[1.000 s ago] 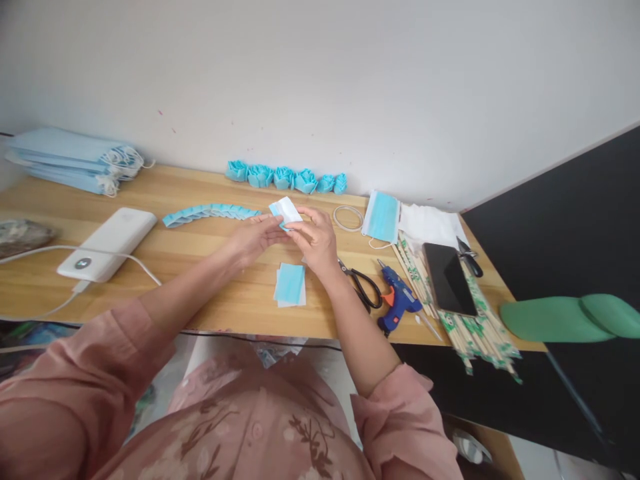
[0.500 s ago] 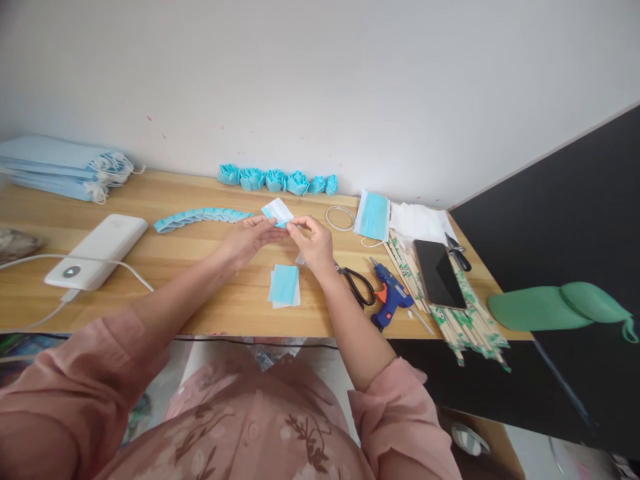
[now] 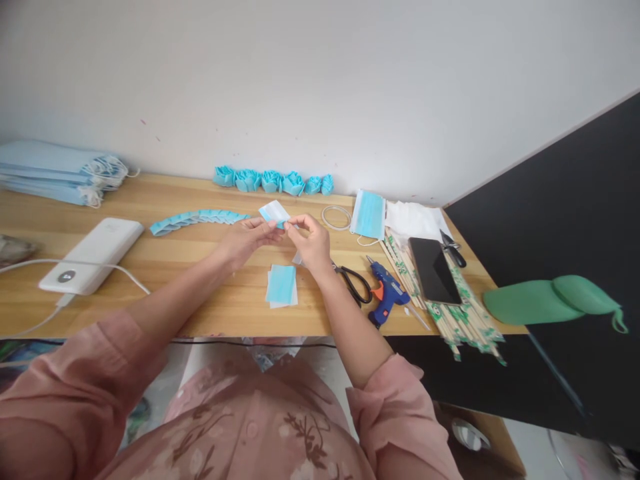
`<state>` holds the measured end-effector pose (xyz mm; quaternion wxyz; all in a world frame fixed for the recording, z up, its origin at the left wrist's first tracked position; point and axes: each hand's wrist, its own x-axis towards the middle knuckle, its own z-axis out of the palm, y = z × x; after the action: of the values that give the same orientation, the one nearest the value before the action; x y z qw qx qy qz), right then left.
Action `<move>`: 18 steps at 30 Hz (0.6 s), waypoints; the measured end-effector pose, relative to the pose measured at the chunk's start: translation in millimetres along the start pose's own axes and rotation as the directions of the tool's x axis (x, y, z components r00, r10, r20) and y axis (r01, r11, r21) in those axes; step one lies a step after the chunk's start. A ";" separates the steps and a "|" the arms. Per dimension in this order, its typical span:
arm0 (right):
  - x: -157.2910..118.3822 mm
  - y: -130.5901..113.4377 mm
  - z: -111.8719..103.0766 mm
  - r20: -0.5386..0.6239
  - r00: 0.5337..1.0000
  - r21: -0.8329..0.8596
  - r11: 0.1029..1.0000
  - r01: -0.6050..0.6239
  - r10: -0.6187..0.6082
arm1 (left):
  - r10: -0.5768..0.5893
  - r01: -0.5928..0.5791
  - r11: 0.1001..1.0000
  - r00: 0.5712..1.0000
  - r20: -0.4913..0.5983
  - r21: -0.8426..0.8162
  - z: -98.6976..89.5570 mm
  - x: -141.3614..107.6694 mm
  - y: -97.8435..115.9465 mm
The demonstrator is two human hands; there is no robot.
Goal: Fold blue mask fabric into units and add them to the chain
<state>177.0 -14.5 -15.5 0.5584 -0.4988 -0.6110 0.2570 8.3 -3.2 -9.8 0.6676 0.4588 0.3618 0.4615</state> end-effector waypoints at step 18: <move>1.7 2.7 -3.5 0.074 0.990 0.218 0.966 -0.136 0.123 | -0.016 0.023 0.991 0.998 -0.053 0.131 -0.4 -1.0 4.8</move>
<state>181.3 -12.9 -16.3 0.5741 -0.4644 -0.5609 0.3745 6.3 -3.3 -5.3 0.6310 0.4861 0.4129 0.4417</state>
